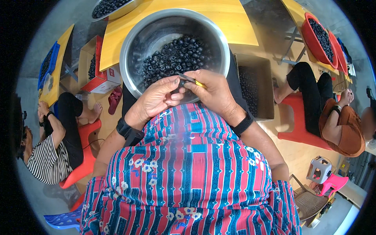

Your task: Peeling small black objects with a small blade.

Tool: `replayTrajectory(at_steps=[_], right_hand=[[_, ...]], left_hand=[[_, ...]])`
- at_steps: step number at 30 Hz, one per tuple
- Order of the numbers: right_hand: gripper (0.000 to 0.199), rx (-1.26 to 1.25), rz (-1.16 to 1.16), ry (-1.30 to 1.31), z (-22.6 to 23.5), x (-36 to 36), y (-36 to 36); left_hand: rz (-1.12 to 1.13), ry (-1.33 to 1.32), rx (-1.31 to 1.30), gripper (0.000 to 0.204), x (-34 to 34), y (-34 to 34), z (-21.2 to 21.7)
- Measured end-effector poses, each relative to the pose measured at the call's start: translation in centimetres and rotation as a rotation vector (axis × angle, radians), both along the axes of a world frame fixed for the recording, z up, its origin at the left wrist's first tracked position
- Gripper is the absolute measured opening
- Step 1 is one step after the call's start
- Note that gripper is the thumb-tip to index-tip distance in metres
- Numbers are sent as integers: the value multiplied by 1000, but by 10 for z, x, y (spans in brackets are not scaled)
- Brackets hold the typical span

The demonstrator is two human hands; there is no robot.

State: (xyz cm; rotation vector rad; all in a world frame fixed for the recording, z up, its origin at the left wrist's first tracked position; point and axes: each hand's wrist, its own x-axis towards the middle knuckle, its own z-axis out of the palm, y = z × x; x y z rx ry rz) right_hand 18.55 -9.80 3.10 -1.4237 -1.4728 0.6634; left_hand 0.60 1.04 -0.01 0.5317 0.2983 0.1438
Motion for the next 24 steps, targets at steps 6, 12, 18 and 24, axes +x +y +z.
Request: replayTrajectory(at_steps=[6, 12, 18, 24], right_hand=[[27, 23, -20, 28, -6, -2, 0], [28, 0, -38, 37, -9, -1, 0], [27, -22, -18, 54, -2, -1, 0], [23, 18, -81, 51, -3, -1, 0]], left_hand=[[40, -7, -60, 26, 3, -3, -2], [27, 15, -65, 25, 3, -4, -4], [34, 33, 0, 22, 3, -5, 2], [75, -29, -22, 19, 2, -4, 0]])
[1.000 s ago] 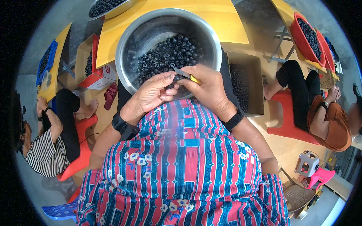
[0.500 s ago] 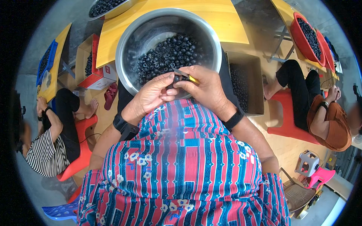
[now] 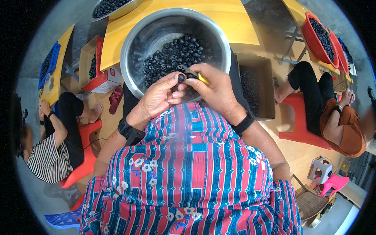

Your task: Peeling small black objects with a small blade.

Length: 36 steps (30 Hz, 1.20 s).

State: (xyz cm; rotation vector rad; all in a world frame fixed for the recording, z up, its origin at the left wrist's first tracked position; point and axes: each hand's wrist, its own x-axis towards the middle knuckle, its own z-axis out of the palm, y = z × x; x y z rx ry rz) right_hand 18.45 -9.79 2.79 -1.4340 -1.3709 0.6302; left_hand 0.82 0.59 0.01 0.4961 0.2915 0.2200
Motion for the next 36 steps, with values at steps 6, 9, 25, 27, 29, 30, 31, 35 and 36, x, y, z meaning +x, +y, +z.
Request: replayTrajectory(at_steps=[6, 9, 25, 27, 29, 30, 31, 35, 36], right_hand=[[20, -14, -2, -139, 5, 3, -3], [21, 29, 18, -328, 7, 2, -3], [21, 30, 17, -399, 8, 0, -3], [21, 27, 14, -406, 8, 0, -3], [22, 26, 13, -407, 8, 0, -3], [22, 25, 14, -408, 8, 0, -3], [22, 25, 15, -408, 8, 0, -3], [21, 14, 16, -411, 8, 0, -3], [21, 20, 12, -402, 8, 0, -3]], left_hand=[[55, 7, -15, 17, -2, -2, 1], [52, -19, 10, 16, -2, -1, 0], [35, -10, 34, 17, -3, -2, 0], [41, -5, 26, 17, -3, -2, -1], [42, -1, 22, 17, -3, -2, 1], [47, 5, 18, 17, -3, -3, 2], [49, 5, 18, 17, -3, -3, 1], [45, -1, 14, 16, -4, -2, 0], [48, 1, 15, 16, -3, -2, 0]])
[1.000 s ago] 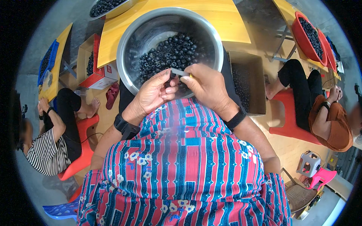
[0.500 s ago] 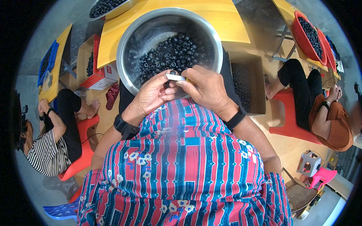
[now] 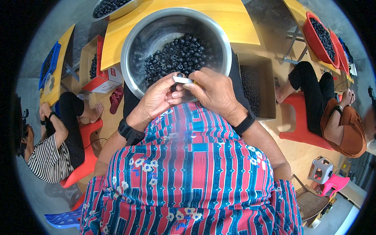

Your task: Peeling small black objects with a small blade.

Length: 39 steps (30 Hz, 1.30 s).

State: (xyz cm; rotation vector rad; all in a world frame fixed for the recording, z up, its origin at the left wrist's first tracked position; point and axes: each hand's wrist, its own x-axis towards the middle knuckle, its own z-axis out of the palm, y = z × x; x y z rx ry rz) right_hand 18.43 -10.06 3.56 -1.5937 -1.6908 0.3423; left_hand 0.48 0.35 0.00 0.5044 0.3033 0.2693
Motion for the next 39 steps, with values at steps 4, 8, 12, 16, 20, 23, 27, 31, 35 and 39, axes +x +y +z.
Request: replayTrajectory(at_steps=[4, 8, 12, 16, 20, 23, 27, 31, 35, 39], right_hand=[[21, 0, -2, -1, -1, 0, 1], [21, 11, 0, 3, -4, -1, 1], [22, -38, -18, -5, -3, 0, 3], [18, -123, -152, 181, -8, 7, 7], [19, -144, -168, 250, -10, 5, 6], [20, -84, -147, 363, -15, 8, 7], [22, -111, -109, 384, -12, 7, 4], [22, -115, -61, 397, -8, 4, 3], [21, -107, -44, 374, -6, 3, 3], [18, -95, -18, 327, -3, 3, 2]], left_hand=[[-4, -12, -12, 15, 0, 0, 0], [-13, -13, -49, 15, 1, 0, -1], [15, 21, -33, 18, 2, -1, 4], [-32, -78, 26, 21, -1, -2, 2], [23, -34, 34, 22, 1, -2, 1], [24, -15, 56, 22, 0, -2, 1], [44, -2, 27, 21, 1, -2, 2], [56, -13, 7, 20, 0, -2, -1], [67, 7, 11, 19, 0, -2, -1], [74, 7, 6, 19, 0, -3, 0]])
